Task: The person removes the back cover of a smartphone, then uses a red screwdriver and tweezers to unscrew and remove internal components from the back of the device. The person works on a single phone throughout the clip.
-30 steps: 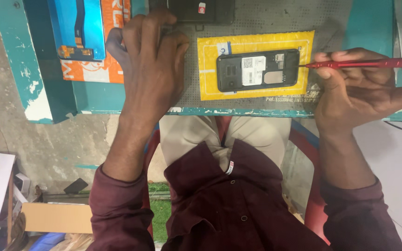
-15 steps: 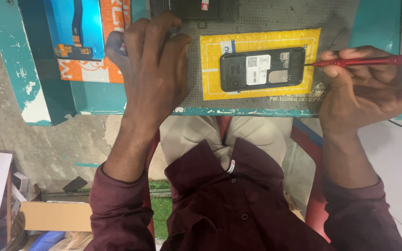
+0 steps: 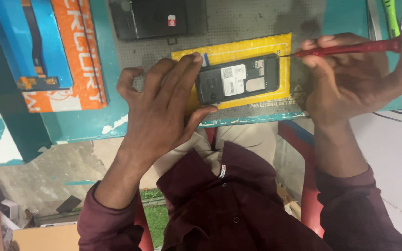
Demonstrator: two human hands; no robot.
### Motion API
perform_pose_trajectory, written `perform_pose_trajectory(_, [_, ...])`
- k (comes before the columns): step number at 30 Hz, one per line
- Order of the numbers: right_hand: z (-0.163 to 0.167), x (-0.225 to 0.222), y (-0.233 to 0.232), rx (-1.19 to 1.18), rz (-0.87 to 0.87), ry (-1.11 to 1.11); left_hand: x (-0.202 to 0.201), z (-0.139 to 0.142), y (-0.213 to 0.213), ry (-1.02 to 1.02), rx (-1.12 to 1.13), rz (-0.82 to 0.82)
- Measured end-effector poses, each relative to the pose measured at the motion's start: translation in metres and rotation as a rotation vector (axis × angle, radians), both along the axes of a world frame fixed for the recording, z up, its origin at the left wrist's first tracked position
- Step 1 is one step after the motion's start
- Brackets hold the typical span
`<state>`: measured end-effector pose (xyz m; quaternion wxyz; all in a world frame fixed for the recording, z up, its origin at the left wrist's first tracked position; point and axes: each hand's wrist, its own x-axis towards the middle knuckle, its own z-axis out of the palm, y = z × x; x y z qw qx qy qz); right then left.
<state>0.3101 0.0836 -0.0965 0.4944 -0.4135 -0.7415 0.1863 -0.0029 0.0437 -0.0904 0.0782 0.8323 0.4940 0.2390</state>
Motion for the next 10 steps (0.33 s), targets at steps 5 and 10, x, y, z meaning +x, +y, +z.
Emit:
perform_pose_trajectory(5, [-0.002, -0.001, 0.002, 0.003, 0.014, 0.01, 0.0, 0.001, -0.001, 0.029, -0.019, -0.026])
perform_pose_trajectory(10, [-0.01, 0.004, 0.004, 0.039, 0.01, 0.066, -0.001, -0.001, 0.0, 0.005, -0.052, -0.032])
